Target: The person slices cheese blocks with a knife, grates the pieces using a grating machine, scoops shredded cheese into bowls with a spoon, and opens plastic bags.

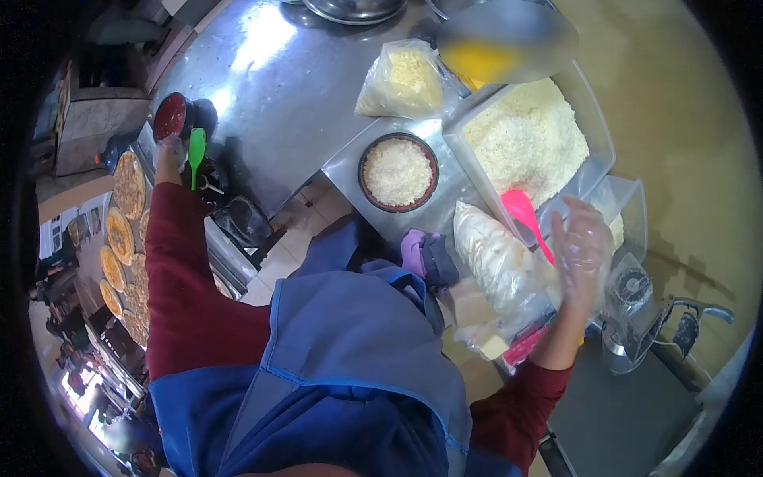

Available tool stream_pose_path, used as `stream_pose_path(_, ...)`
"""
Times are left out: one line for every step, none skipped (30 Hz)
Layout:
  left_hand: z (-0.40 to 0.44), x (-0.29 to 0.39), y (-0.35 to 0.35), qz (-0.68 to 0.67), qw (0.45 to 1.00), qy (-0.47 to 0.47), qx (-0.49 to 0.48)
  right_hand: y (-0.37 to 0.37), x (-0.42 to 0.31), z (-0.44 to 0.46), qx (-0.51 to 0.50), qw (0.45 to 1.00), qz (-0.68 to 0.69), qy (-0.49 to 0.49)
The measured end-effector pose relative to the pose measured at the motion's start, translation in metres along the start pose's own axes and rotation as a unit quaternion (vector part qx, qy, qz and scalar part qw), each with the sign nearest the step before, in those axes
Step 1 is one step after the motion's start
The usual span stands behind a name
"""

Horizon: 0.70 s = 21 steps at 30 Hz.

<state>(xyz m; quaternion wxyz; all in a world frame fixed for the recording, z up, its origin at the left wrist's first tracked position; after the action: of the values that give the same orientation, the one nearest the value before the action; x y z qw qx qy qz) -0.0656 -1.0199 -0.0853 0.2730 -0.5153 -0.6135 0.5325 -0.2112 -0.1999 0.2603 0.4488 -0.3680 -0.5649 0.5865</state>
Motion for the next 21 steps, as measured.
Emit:
stream_pose_path(0.0,0.004,-0.005,-0.001,1.0,0.005,-0.001,0.002,-0.018,0.005,-0.061,0.997,0.011,0.056)
stream_pose_path(-0.005,0.008,-0.018,-0.003,1.0,0.014,0.016,0.004,-0.039,0.009,-0.121,0.986,0.023,0.11)
stream_pose_path(-0.009,0.012,-0.026,-0.005,0.999,0.022,0.031,0.016,-0.062,0.009,-0.16,0.977,0.034,0.139)
stream_pose_path(-0.006,0.009,-0.026,-0.012,0.997,0.028,0.072,0.034,-0.08,0.004,-0.197,0.966,0.047,0.163)
stream_pose_path(-0.004,0.005,-0.026,-0.019,0.993,0.034,0.112,0.06,-0.092,-0.008,-0.144,0.98,0.055,0.128)
stream_pose_path(-0.008,-0.007,-0.041,-0.35,0.91,-0.099,0.2,0.088,-0.105,-0.022,-0.091,0.99,0.064,0.091)
stream_pose_path(-0.016,-0.008,-0.047,-0.63,0.696,-0.218,0.266,0.113,-0.118,-0.026,-0.135,0.984,0.067,0.097)
stream_pose_path(-0.024,0.003,-0.047,-0.821,0.381,-0.302,0.3,0.134,-0.128,-0.022,-0.177,0.977,0.07,0.101)
stream_pose_path(-0.032,0.007,-0.065,-0.817,0.381,-0.307,0.306,0.148,-0.134,-0.017,-0.179,0.977,0.074,0.093)
stream_pose_path(-0.039,0.01,-0.085,-0.826,0.367,-0.292,0.312,0.17,-0.134,-0.016,-0.247,0.938,0.18,0.166)
stream_pose_path(-0.046,0.013,-0.106,-0.835,0.352,-0.277,0.319,0.185,-0.137,-0.019,-0.282,0.91,0.232,0.196)
stream_pose_path(-0.054,0.017,-0.126,-0.844,0.338,-0.263,0.324,0.2,-0.139,-0.023,-0.314,0.878,0.28,0.228)
stream_pose_path(-0.061,0.022,-0.145,-0.852,0.322,-0.247,0.329,0.213,-0.139,-0.03,-0.314,0.814,0.395,0.288)
stream_pose_path(-0.069,0.029,-0.162,-0.861,0.307,-0.232,0.333,0.221,-0.14,-0.035,-0.309,0.732,0.5,0.344)
stream_pose_path(-0.084,0.038,-0.178,-0.859,0.306,-0.236,0.336,0.222,-0.145,-0.032,-0.313,0.733,0.499,0.34)
stream_pose_path(-0.101,0.049,-0.195,-0.875,0.27,-0.21,0.343,0.223,-0.158,-0.026,-0.33,0.719,0.523,0.316)
stream_pose_path(-0.117,0.06,-0.208,-0.888,0.234,-0.184,0.349,0.222,-0.172,-0.02,-0.346,0.705,0.546,0.292)
stream_pose_path(-0.129,0.07,-0.216,-0.888,0.233,-0.186,0.35,0.21,-0.192,-0.011,-0.348,0.704,0.555,0.275)
stream_pose_path(-0.139,0.081,-0.225,-0.888,0.255,-0.171,0.342,0.201,-0.213,0.002,-0.358,0.726,0.543,0.223)
stream_pose_path(-0.149,0.085,-0.232,-0.887,0.279,-0.154,0.334,0.198,-0.234,0.014,-0.367,0.744,0.532,0.169)
stream_pose_path(-0.159,0.085,-0.229,-0.886,0.28,-0.154,0.336,0.206,-0.252,0.026,-0.327,0.795,0.503,0.087)
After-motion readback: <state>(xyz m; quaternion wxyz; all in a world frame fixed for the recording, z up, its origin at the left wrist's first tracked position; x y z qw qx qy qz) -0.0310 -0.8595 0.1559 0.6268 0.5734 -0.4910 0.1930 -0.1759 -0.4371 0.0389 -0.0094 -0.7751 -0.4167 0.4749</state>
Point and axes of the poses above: each hand's wrist, its own z-axis towards the middle knuckle, its own y-axis out of the palm, x = y × z, the point moved 6 cm from there along z, towards the middle knuckle, and after that the axes turned 6 degrees about y, right-handed, at the moved point
